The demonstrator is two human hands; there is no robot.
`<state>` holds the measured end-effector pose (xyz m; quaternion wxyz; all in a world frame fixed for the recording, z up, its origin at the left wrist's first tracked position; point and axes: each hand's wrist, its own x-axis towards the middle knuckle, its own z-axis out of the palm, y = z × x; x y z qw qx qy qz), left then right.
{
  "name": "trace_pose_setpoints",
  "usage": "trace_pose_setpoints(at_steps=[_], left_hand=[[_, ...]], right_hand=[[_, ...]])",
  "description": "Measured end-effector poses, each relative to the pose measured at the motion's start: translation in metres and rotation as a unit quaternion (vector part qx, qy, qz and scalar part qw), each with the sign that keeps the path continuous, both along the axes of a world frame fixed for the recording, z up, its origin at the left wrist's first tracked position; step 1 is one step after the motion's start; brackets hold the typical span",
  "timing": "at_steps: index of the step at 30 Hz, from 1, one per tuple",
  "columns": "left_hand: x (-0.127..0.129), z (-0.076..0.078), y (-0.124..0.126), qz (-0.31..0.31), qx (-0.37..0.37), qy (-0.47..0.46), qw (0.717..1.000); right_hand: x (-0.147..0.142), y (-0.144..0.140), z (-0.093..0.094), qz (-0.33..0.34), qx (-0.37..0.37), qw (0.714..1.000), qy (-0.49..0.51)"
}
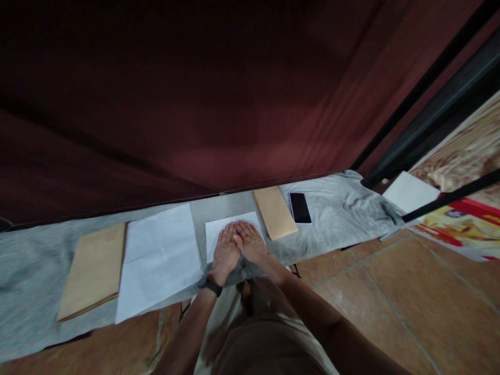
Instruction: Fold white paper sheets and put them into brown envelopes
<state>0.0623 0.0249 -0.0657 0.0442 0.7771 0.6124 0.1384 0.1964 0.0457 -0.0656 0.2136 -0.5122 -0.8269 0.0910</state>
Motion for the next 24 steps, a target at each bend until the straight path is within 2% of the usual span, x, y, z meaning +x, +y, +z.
trace_pose_setpoints(at_steps=[5, 9, 24], left_hand=[[-0.003, -0.002, 0.015, 0.006, -0.014, 0.003, 1.0], [-0.008, -0.005, 0.02, 0.026, 0.001, 0.001, 1.0], [-0.024, -0.016, 0.01, 0.131, 0.05, -0.016, 0.99]], right_hand=[[-0.004, 0.021, -0.002, 0.018, 0.003, 0.999, -0.027], [-0.005, 0.029, -0.005, 0.002, 0.0, 0.999, -0.036], [0.008, 0.02, -0.025, -0.094, 0.032, 0.995, -0.029]])
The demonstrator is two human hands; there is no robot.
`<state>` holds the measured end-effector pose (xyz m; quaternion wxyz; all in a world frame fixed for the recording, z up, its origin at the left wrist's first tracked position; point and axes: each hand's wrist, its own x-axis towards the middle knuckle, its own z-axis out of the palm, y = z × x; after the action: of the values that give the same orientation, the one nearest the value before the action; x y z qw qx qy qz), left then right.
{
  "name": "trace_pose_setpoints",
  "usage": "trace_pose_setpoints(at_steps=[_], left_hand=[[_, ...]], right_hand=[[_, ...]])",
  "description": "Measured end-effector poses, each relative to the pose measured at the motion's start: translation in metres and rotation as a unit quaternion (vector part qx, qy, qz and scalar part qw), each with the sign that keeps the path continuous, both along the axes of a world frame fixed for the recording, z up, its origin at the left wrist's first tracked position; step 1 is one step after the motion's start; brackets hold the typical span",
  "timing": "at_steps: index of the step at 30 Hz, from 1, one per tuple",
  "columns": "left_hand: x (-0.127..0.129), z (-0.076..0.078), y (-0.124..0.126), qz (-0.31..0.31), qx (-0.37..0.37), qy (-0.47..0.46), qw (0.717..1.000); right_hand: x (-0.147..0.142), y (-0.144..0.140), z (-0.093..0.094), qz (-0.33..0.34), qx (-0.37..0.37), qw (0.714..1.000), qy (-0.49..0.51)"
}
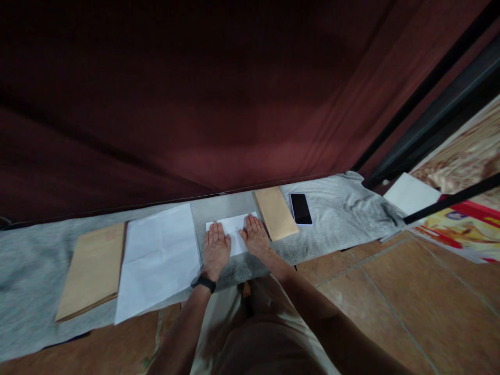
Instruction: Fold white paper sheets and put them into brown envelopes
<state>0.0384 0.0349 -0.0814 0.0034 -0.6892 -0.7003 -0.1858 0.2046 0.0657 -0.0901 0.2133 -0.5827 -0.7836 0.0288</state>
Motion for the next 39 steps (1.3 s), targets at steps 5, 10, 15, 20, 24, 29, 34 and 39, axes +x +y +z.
trace_pose_setpoints(at_steps=[5, 10, 15, 20, 24, 29, 34, 39], left_hand=[[0.0, 0.0, -0.006, 0.022, 0.015, -0.007, 1.0], [0.002, 0.001, -0.011, 0.056, 0.03, -0.019, 0.998], [0.005, 0.002, -0.017, 0.087, 0.045, -0.022, 0.995], [0.006, 0.006, -0.022, 0.091, 0.053, -0.031, 0.994], [0.012, 0.016, -0.03, 0.052, 0.03, -0.014, 0.998], [0.026, 0.018, -0.045, -0.011, -0.035, 0.001, 0.999], [0.024, 0.016, -0.053, 0.053, -0.019, -0.02, 0.998], [0.015, 0.027, -0.051, 0.113, -0.038, -0.079, 0.99]], right_hand=[[0.003, -0.007, -0.007, -0.014, 0.043, 0.999, 0.02], [0.005, -0.015, -0.007, -0.034, 0.052, 0.998, 0.02], [0.007, -0.023, -0.006, -0.04, 0.026, 0.999, 0.006], [0.009, -0.031, 0.0, -0.037, 0.027, 0.999, 0.021], [0.01, -0.042, 0.011, 0.009, 0.003, 1.0, 0.021], [0.008, -0.057, 0.017, 0.085, -0.024, 0.996, 0.014], [0.009, -0.064, 0.013, 0.032, -0.024, 0.999, 0.014], [0.011, -0.066, 0.008, -0.004, -0.009, 1.0, 0.025]])
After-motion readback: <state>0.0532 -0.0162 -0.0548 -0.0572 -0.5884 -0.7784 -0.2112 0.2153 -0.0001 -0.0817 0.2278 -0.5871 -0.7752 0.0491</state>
